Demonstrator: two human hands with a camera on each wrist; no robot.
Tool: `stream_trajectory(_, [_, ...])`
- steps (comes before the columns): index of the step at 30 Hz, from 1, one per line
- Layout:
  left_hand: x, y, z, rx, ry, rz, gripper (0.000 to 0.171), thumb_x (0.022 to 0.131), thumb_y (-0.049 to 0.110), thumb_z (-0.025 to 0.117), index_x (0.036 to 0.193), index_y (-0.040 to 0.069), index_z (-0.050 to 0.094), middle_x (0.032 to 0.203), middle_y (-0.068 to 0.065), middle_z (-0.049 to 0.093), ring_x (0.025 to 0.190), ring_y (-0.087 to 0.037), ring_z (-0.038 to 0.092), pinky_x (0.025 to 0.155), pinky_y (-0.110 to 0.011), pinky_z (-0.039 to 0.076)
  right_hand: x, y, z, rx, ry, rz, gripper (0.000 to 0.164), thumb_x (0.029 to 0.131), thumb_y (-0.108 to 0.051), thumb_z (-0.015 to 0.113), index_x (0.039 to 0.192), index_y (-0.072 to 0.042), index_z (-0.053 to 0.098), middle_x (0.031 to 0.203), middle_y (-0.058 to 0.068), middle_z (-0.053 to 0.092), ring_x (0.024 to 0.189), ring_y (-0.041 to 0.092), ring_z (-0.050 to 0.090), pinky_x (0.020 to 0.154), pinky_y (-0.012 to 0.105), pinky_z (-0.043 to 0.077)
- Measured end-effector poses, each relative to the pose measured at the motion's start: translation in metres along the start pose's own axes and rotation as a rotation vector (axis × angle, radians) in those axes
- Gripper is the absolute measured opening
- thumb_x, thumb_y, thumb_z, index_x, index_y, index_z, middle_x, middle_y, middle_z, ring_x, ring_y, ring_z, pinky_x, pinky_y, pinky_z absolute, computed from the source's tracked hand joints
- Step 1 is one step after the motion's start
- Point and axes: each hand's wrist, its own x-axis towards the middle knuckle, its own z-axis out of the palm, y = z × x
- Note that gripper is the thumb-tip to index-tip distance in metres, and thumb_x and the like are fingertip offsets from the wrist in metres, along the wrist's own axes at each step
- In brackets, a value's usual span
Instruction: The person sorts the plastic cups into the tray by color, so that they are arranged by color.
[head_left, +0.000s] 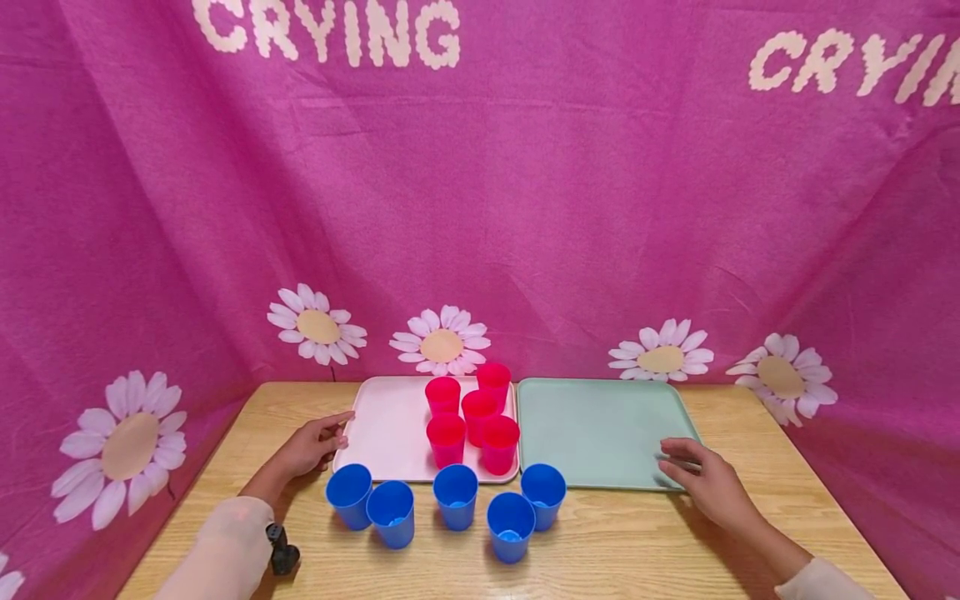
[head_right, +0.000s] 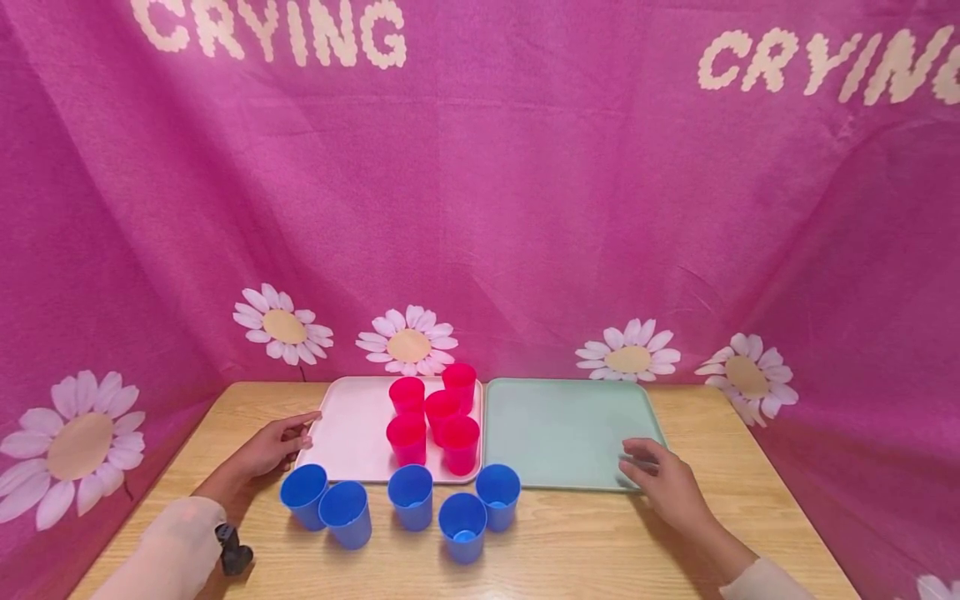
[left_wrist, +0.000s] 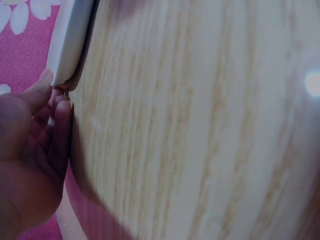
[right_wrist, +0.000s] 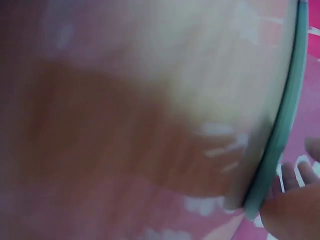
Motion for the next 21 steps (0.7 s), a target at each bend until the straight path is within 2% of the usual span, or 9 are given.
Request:
stream_trajectory(3, [0.0, -0.001, 0.0, 0.007, -0.004, 0.0, 0.058, 0.104, 0.003, 0.057, 0.158, 0.006, 0.039, 0.096, -0.011, 0.051, 0.072, -0.021, 0.049, 0.06, -0.027, 0.046, -0.004, 0.008, -0.007, -0.097, 0.053, 0.024, 0.04, 0.096, -0.013, 0.074, 0.132, 0.002, 0.062, 0.131, 0.027, 0.064, 0.118, 0.042, 0.065, 0.093, 0.037, 0.057])
stream_trajectory(7, [0.0, -0.002, 0.001, 0.008, 0.005, -0.013, 0.057, 0.104, 0.003, 0.058, 0.158, 0.008, 0.04, 0.094, -0.011, 0.051, 0.071, -0.021, 0.049, 0.059, -0.027, 0.046, -0.006, 0.02, -0.015, -0.185, 0.102, 0.021, 0.043, 0.092, -0.005, 0.076, 0.131, 0.005, 0.061, 0.132, 0.035, 0.055, 0.12, 0.056, 0.057, 0.097, 0.063, 0.048])
stream_trajectory(9, [0.0, -0.002, 0.001, 0.012, 0.007, -0.013, 0.057, 0.103, 0.002, 0.058, 0.158, 0.007, 0.04, 0.094, -0.011, 0.051, 0.071, -0.021, 0.049, 0.059, -0.027, 0.046, -0.005, 0.028, -0.017, -0.211, 0.107, 0.012, 0.045, 0.089, -0.003, 0.078, 0.129, 0.007, 0.062, 0.129, 0.037, 0.054, 0.118, 0.058, 0.056, 0.095, 0.066, 0.048])
stream_trajectory(12, [-0.001, -0.001, 0.001, 0.011, 0.008, -0.019, 0.057, 0.103, 0.002, 0.058, 0.158, 0.006, 0.04, 0.095, -0.011, 0.051, 0.071, -0.021, 0.049, 0.059, -0.027, 0.046, -0.001, 0.039, -0.022, -0.212, 0.07, 0.021, 0.045, 0.089, -0.003, 0.078, 0.129, 0.009, 0.061, 0.127, 0.039, 0.056, 0.114, 0.056, 0.06, 0.092, 0.062, 0.052])
stream_trajectory(15, [-0.001, 0.0, 0.002, 0.01, 0.011, -0.016, 0.057, 0.103, 0.002, 0.058, 0.158, 0.006, 0.04, 0.096, -0.011, 0.051, 0.072, -0.021, 0.049, 0.06, -0.027, 0.046, 0.006, 0.046, -0.03, -0.189, 0.013, 0.056, 0.044, 0.092, -0.009, 0.077, 0.13, 0.008, 0.061, 0.124, 0.034, 0.062, 0.106, 0.045, 0.065, 0.084, 0.043, 0.057])
stream_trajectory(18, [-0.002, 0.001, 0.002, 0.017, 0.019, -0.003, 0.056, 0.103, 0.003, 0.058, 0.157, 0.005, 0.041, 0.096, -0.011, 0.052, 0.072, -0.022, 0.05, 0.06, -0.028, 0.047, 0.011, 0.051, -0.038, -0.13, -0.048, 0.098, 0.044, 0.095, -0.013, 0.074, 0.132, 0.006, 0.061, 0.118, 0.028, 0.065, 0.097, 0.03, 0.061, 0.071, 0.028, 0.049])
stream_trajectory(21, [-0.003, 0.0, 0.003, 0.029, 0.037, 0.002, 0.055, 0.103, 0.003, 0.059, 0.156, 0.004, 0.043, 0.097, -0.012, 0.054, 0.071, -0.022, 0.051, 0.06, -0.028, 0.048, 0.015, 0.054, -0.043, -0.122, -0.095, 0.101, 0.044, 0.095, -0.015, 0.075, 0.132, 0.004, 0.063, 0.119, 0.026, 0.064, 0.096, 0.026, 0.055, 0.071, 0.024, 0.046])
